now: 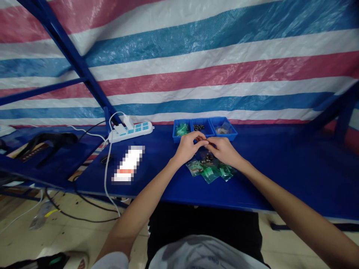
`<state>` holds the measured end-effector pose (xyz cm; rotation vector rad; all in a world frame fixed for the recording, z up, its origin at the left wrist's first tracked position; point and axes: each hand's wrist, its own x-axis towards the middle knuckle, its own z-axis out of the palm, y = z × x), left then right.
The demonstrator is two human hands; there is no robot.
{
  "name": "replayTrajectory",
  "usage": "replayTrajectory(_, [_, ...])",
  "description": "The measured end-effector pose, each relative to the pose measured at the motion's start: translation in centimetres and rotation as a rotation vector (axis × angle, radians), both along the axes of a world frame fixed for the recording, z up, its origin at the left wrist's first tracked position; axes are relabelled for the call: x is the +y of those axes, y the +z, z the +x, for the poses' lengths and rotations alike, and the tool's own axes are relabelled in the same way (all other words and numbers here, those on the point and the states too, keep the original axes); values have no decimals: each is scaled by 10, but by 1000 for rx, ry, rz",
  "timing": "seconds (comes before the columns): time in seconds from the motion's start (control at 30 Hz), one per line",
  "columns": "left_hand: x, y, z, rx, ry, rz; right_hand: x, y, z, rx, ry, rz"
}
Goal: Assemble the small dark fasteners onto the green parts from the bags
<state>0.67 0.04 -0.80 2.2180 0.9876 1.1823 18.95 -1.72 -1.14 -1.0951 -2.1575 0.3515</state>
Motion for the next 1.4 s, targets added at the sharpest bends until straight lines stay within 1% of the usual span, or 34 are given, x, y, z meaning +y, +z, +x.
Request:
replayTrajectory(0.13, [0, -2, 1, -13, 12, 20, -1, -1, -1, 47, -6, -61])
replayTrajectory(0.27, [1, -4, 1, 32, 25, 80, 0, -2, -3, 101, -8, -121])
replayTrajectory(0.4, [3, -5, 0, 32, 12, 78, 1, -4, -4, 99, -28, -94])
replayTrajectory(0.57, [3, -2, -1, -13, 43, 48, 2, -5, -2, 66, 22, -46])
replayTrajectory(0.7, [3, -1, -2, 0, 48, 26, 3, -5, -1, 54, 56, -25])
replayTrajectory(0.83, [4, -2, -3, 8, 58, 51, 1, -5, -3, 38, 54, 15])
replayTrajectory(0.93, [4, -2, -4, -3, 73, 66, 1, -5, -3, 40, 38, 13])
replayTrajectory(1.2, [4, -4, 0, 37, 86, 103, 0, -2, -4, 125, -77, -37])
replayTrajectory(1.4, [5, -7, 0, 71, 84, 145, -4, 0, -6, 168, -116, -18])
